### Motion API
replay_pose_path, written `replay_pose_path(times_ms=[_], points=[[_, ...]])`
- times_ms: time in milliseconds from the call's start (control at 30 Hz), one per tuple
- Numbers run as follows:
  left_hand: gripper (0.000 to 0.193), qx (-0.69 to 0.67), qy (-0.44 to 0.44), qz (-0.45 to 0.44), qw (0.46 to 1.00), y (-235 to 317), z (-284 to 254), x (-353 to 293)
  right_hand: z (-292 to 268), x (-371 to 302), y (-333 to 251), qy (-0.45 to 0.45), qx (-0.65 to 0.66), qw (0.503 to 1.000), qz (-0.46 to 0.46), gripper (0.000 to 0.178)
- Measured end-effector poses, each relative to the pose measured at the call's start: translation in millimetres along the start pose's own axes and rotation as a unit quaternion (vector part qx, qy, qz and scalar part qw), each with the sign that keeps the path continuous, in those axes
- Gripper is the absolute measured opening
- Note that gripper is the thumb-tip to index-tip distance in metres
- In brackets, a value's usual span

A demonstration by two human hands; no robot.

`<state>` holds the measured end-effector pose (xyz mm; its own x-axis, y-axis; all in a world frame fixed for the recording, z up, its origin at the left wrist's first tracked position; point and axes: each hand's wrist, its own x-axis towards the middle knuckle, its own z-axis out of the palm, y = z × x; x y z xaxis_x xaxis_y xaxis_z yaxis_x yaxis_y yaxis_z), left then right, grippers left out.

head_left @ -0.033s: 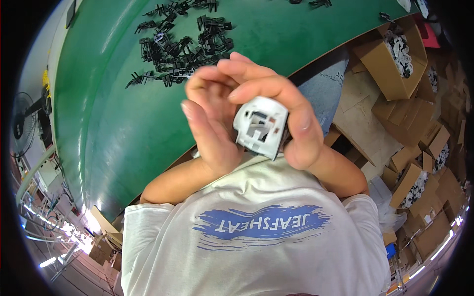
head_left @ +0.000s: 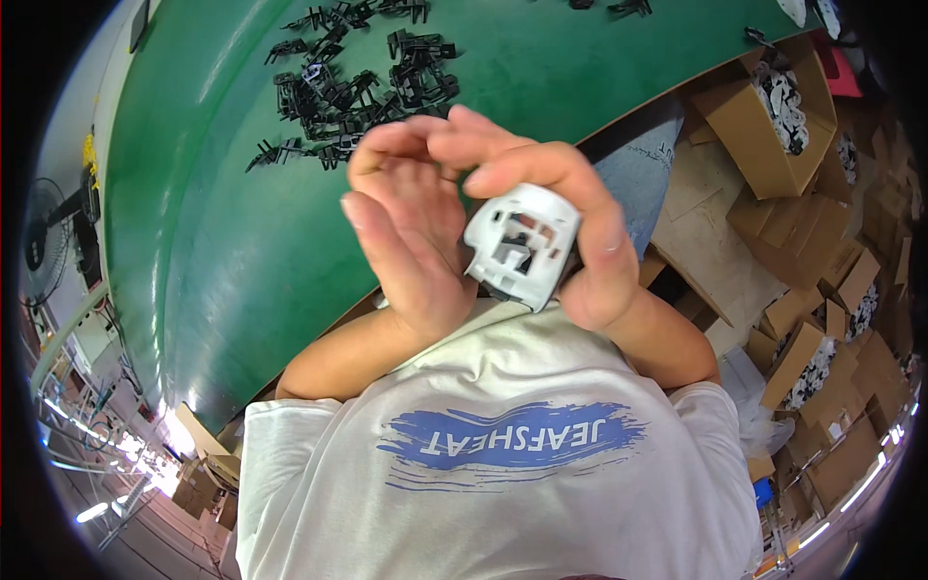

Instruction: The person assembles computer mouse casings by fitting small plastic button parts into side panels and snapping the side panels and clips onto mouse shells by hand. The person places the assembled mouse casings onto the conveyor belt and takes parts from cardboard boxes.

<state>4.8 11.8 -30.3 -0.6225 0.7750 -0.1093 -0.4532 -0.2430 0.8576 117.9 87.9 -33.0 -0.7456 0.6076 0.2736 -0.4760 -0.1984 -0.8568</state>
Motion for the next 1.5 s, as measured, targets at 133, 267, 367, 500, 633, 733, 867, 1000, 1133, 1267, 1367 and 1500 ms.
replay_pose_path(times_ms=[133, 267, 367, 500, 633, 733, 867, 1000, 1133, 1267, 1367, 1500], points=[[0.072, 0.028, -0.021, 0.082, 0.996, 0.1, -0.6, 13.1, -2.6, -5.1, 12.7, 0.061, 0.216, 0.974, -0.008, 0.068], [0.063, 0.059, -0.158, 0.143, 0.975, -10.7, -13.5, 10.6, -9.1, 0.2, 15.7, 0.096, 0.305, 0.947, -0.014, 0.061], [0.099, 0.211, -0.261, 0.248, 0.909, -19.7, -27.4, 16.4, -12.1, 7.9, 13.5, 0.180, 0.321, 0.929, -0.025, 0.058], [0.114, 0.411, -0.280, 0.210, 0.842, -9.6, -13.6, 8.0, -13.2, 15.2, 5.4, 0.263, 0.266, 0.927, -0.004, 0.055], [0.096, 0.414, -0.240, 0.178, 0.860, -4.5, -16.9, 12.8, -5.8, 19.2, -7.0, 0.295, 0.217, 0.930, 0.037, 0.048], [0.085, 0.420, -0.236, 0.194, 0.855, 9.1, -13.5, 21.3, -9.8, 18.2, -5.6, 0.285, 0.196, 0.938, 0.029, 0.043], [0.075, 0.456, -0.255, 0.256, 0.813, 21.4, -14.0, 28.4, -8.8, 16.5, -0.3, 0.287, 0.143, 0.947, 0.011, 0.043], [0.085, 0.483, -0.251, 0.242, 0.803, 25.3, -16.6, 21.5, -15.0, 14.1, 0.2, 0.242, 0.097, 0.965, 0.014, 0.046], [0.084, 0.398, -0.174, 0.247, 0.866, 17.4, -17.5, 23.9, -10.0, 12.2, 0.8, 0.208, 0.046, 0.977, 0.018, 0.061], [0.070, 0.256, -0.115, 0.093, 0.955, 26.9, -8.0, 21.7, -5.0, 5.8, 1.9, 0.163, 0.064, 0.985, -0.008, 0.075], [0.060, 0.315, -0.159, 0.108, 0.929, 33.7, -17.1, 25.9, -11.8, 1.6, -2.0, 0.121, 0.075, 0.990, 0.009, 0.074], [0.073, 0.355, -0.165, -0.015, 0.920, 41.3, -12.5, 24.1, -9.3, 0.9, -9.5, 0.155, 0.066, 0.982, 0.090, 0.056]])
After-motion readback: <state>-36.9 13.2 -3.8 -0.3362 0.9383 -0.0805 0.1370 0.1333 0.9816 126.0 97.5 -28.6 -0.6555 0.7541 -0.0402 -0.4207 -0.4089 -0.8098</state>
